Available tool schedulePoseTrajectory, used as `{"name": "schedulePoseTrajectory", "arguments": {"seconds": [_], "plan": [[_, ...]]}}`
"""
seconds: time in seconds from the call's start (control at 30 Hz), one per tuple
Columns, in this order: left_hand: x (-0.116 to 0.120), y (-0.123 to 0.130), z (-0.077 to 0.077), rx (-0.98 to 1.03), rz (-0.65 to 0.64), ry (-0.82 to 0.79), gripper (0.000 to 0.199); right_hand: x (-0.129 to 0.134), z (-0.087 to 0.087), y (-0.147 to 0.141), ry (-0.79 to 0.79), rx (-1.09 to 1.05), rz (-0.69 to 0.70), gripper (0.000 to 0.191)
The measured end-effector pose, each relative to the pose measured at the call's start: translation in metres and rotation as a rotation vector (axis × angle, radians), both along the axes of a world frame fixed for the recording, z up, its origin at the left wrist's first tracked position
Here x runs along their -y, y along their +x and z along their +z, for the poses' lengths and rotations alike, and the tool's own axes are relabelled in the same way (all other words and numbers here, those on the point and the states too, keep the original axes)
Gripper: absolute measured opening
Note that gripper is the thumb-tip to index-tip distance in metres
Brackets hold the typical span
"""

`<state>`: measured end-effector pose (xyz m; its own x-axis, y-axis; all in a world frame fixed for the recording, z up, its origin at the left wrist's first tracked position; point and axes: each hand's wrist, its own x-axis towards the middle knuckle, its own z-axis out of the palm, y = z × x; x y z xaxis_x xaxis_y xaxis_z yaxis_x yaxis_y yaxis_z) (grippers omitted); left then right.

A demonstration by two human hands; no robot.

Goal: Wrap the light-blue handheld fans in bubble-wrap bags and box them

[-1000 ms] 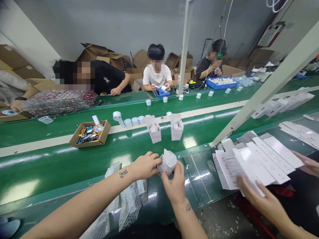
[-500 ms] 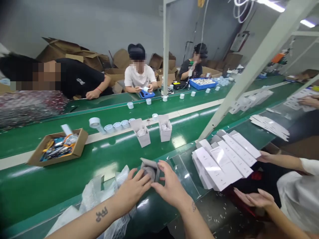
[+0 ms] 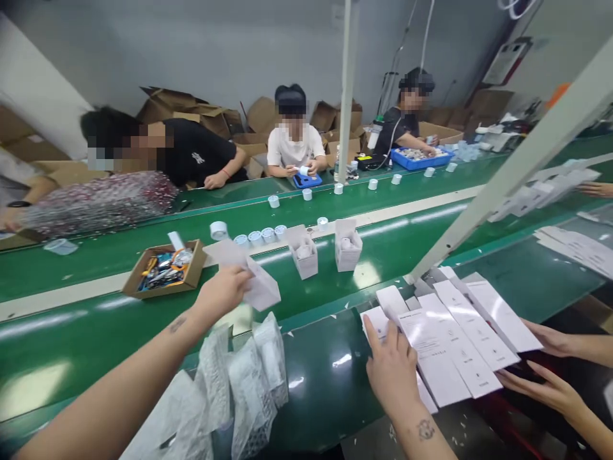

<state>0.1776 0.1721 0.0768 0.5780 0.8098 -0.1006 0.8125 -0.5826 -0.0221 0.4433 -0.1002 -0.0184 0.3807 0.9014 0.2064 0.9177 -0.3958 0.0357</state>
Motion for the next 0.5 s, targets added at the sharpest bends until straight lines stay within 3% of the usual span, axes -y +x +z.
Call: {"name": "schedulePoseTrajectory", "arguments": {"seconds": [0.13, 0.27, 0.37, 0.43, 0.5], "plan": [[-0.050, -0.001, -0.025, -0.030, 0.045, -0.012, 0.026, -0.012, -0.003, 0.002, -0.072, 0.109, -0.003, 0.066], [-0.054, 0.005, -0.037, -0.021, -0.010, -0.043, 0.022, -0.016, 0.013, 0.008, -0.178, 0.022, -0.034, 0.073], [-0.029, 0.006, -0.031, 0.010, -0.072, -0.036, 0.027, -0.014, 0.041, 0.003, -0.120, -0.120, -0.025, 0.079], [0.003, 0.007, -0.031, 0.029, -0.165, -0.071, 0.030, -0.015, 0.057, -0.004, -0.058, -0.270, 0.048, 0.079], [0.044, 0.011, -0.042, 0.032, -0.311, -0.174, 0.025, -0.021, 0.063, -0.015, -0.002, -0.449, 0.152, 0.075]]}}
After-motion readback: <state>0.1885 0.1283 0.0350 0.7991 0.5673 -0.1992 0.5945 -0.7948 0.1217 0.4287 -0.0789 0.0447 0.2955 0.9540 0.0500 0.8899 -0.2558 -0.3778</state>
